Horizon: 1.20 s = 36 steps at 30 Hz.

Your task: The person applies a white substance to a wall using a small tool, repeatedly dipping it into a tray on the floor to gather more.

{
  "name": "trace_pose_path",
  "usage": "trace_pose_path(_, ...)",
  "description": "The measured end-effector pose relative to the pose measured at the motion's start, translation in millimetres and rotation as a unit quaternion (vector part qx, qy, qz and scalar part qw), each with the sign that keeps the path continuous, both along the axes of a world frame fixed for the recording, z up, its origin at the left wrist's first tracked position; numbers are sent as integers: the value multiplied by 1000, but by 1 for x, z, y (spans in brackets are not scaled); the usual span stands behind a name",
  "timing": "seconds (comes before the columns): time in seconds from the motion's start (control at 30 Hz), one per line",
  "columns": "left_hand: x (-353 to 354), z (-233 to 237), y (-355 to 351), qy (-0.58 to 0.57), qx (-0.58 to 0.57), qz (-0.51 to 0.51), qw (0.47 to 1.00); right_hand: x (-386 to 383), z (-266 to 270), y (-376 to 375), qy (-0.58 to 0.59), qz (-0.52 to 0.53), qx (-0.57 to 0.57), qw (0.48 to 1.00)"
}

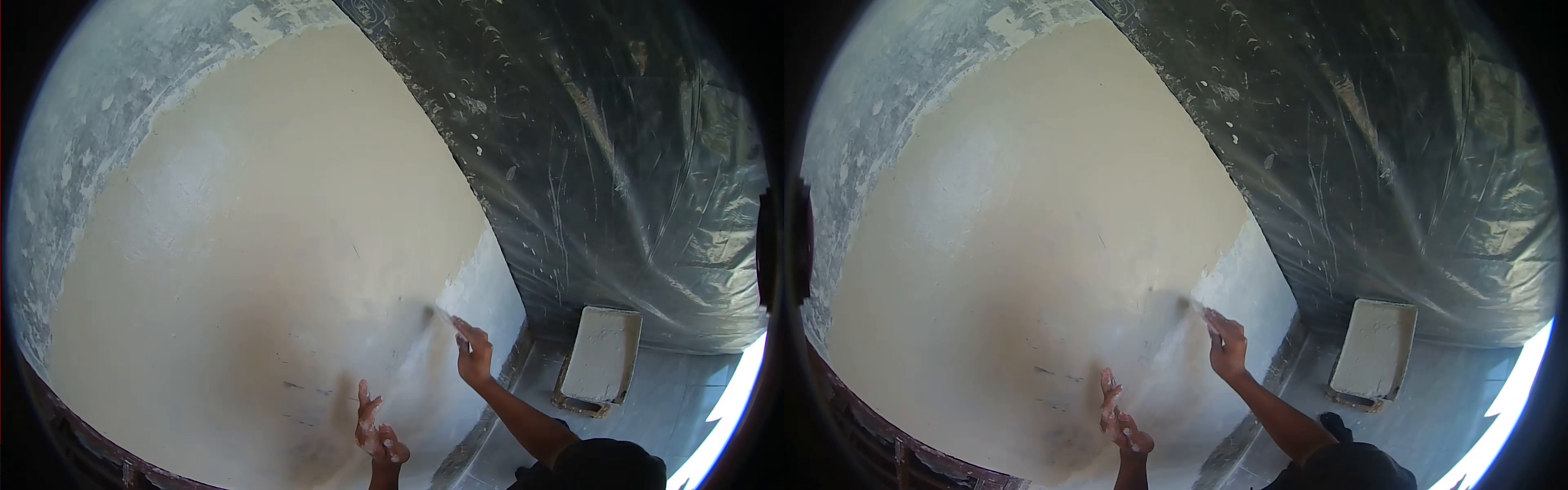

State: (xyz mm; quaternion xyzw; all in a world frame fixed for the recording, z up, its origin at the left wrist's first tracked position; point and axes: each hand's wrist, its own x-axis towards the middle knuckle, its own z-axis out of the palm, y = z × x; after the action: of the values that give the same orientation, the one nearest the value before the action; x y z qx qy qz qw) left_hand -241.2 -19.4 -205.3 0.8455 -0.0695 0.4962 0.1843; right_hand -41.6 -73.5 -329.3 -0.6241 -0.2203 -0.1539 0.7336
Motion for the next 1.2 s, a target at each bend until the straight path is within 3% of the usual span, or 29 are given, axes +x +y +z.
trace_pose_path(0.13, -13, -10, -6, 10, -3, -21, 1000, 118, 23, 45, 89, -69, 210, 971)
trace_pose_path(0.23, -28, -6, -16, 45, -4, -6, 999, 122, 15, 75, 81, -74, 168, 980)
trace_pose_path(0.27, -32, -2, -17, 67, -15, 21, 997, 106, 9, 80, 33, -112, 119, 986)
trace_pose_path(0.37, -42, -18, 2, 22, -8, -10, 1000, 10, -11, 79, 42, -38, 69, 996)
trace_pose_path(0.47, -82, -77, 24, 47, -63, -24, 997, -110, -53, 34, -10, 78, -31, 996)
trace_pose_path(0.53, -89, -108, 29, 76, -122, -34, 989, -153, -73, -8, 14, 158, -81, 984)
trace_pose_path(0.6, -91, -137, 20, 114, -193, -44, 974, -161, -93, -46, 213, 179, -169, 946)
trace_pose_path(0.63, -93, -154, 12, 138, -232, -50, 962, -153, -109, -60, 322, 161, -142, 922)
trace_pose_path(0.67, -73, -154, 2, 162, -274, -56, 946, -139, -146, -72, 390, 135, -126, 902)
trace_pose_path(0.7, -58, -161, -11, 186, -317, -60, 928, -124, -182, -88, 454, 153, 60, 876)
trace_pose_path(0.77, -27, -182, -44, 232, -398, -64, 885, -94, -168, -144, 507, 151, 157, 834)
trace_pose_path(0.97, 17, -292, -133, 341, -604, -76, 716, -49, -217, -262, 565, 100, 201, 794)
trace_pose_path(1.07, 38, -326, -183, 396, -607, -18, 689, -40, -240, -305, 597, 42, 146, 788)
trace_pose_path(1.13, 49, -356, -204, 421, -642, 7, 640, -34, -273, -337, 621, 2, 90, 778)
trace_pose_path(1.2, 56, -386, -227, 439, -706, 62, 551, -24, -295, -365, 506, -51, -132, 851)
